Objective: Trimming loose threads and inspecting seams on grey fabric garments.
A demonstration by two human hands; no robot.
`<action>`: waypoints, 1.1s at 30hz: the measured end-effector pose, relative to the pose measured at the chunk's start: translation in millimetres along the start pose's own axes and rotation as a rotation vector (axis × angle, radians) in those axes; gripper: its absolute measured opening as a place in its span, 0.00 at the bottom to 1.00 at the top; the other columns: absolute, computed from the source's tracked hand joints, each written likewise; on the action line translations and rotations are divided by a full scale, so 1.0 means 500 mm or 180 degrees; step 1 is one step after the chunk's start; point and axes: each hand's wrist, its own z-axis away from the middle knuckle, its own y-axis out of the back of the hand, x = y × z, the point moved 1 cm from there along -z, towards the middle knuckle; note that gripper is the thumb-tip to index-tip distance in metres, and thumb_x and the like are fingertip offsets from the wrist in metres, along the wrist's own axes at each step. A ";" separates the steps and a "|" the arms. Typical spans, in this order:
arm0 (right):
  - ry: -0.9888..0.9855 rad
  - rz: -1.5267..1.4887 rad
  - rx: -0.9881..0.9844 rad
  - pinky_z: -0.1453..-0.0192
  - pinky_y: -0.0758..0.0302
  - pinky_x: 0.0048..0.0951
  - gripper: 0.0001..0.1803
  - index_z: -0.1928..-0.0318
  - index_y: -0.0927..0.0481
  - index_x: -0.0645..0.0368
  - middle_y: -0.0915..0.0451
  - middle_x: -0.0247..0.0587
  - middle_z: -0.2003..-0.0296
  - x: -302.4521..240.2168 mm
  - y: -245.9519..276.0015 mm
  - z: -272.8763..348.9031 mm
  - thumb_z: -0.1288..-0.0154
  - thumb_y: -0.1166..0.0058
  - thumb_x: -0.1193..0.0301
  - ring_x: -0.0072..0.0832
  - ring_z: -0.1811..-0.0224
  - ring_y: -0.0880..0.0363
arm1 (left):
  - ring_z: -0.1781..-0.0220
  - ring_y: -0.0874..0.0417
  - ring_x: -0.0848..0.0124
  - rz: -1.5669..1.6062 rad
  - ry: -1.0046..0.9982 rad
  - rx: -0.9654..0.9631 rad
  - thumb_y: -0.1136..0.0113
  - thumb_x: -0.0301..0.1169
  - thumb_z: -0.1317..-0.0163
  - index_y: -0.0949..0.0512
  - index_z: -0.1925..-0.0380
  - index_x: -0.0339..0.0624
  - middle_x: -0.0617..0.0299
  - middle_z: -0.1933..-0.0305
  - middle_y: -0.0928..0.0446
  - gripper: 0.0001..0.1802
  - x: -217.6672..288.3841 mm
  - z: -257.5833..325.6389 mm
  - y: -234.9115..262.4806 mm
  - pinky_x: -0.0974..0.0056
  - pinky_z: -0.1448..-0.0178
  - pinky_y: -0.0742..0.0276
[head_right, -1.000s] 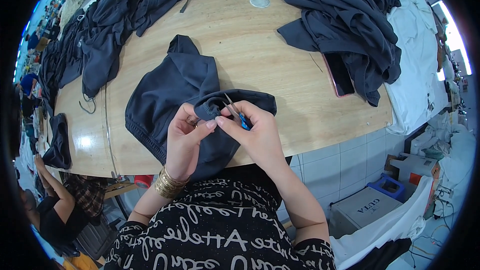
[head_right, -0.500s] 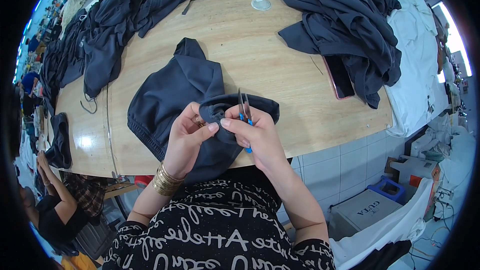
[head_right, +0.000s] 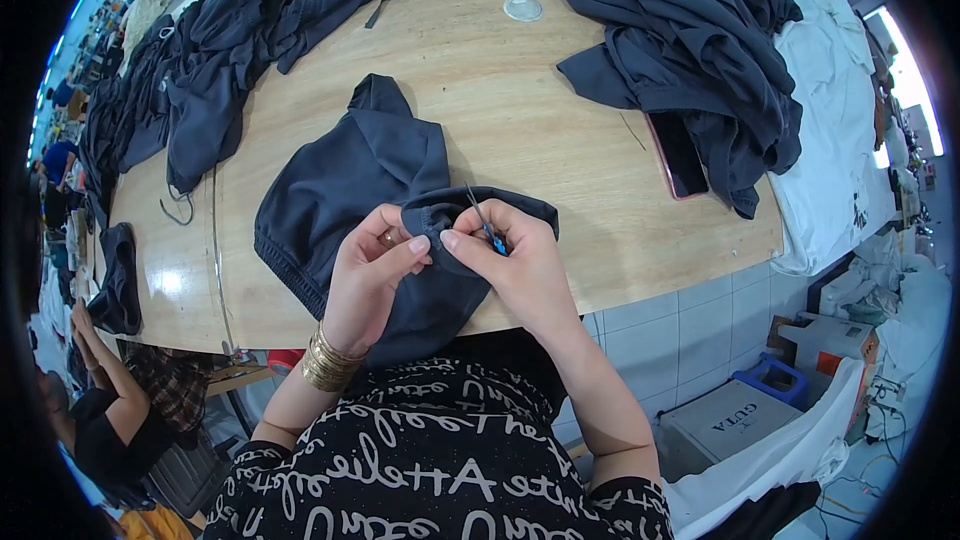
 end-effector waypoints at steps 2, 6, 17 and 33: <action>0.0253 0.0059 -0.0004 0.65 0.37 0.14 0.05 0.70 0.25 0.62 0.28 0.25 0.74 0.005 -0.002 0.001 0.42 0.43 0.74 0.10 0.70 0.35 | 0.69 0.26 0.83 0.0044 -0.0002 -0.0011 0.41 0.23 0.43 0.29 0.69 0.42 0.70 0.71 0.26 0.06 -0.001 -0.001 0.001 0.77 0.64 0.33; 0.0184 -0.0129 0.0008 0.64 0.38 0.13 0.05 0.69 0.26 0.62 0.29 0.24 0.74 0.003 -0.008 0.005 0.42 0.44 0.75 0.10 0.70 0.35 | 0.74 0.32 0.84 0.0585 0.0314 -0.0144 0.43 0.23 0.42 0.30 0.71 0.43 0.71 0.74 0.28 0.05 -0.005 -0.002 -0.003 0.78 0.69 0.38; 0.0490 0.0253 0.0174 0.69 0.38 0.14 0.06 0.68 0.26 0.63 0.29 0.24 0.75 0.008 -0.007 0.005 0.41 0.43 0.74 0.09 0.73 0.37 | 0.76 0.34 0.84 0.0842 0.0428 -0.0143 0.43 0.23 0.42 0.29 0.71 0.42 0.72 0.75 0.30 0.04 -0.002 0.002 -0.014 0.78 0.70 0.38; 0.2535 0.1970 0.0467 0.76 0.41 0.15 0.11 0.67 0.21 0.60 0.29 0.30 0.80 0.001 -0.009 0.033 0.54 0.37 0.84 0.15 0.80 0.35 | 0.76 0.29 0.85 0.0665 0.0441 -0.0063 0.39 0.24 0.45 0.28 0.73 0.42 0.72 0.78 0.28 0.06 0.010 0.008 -0.015 0.79 0.70 0.34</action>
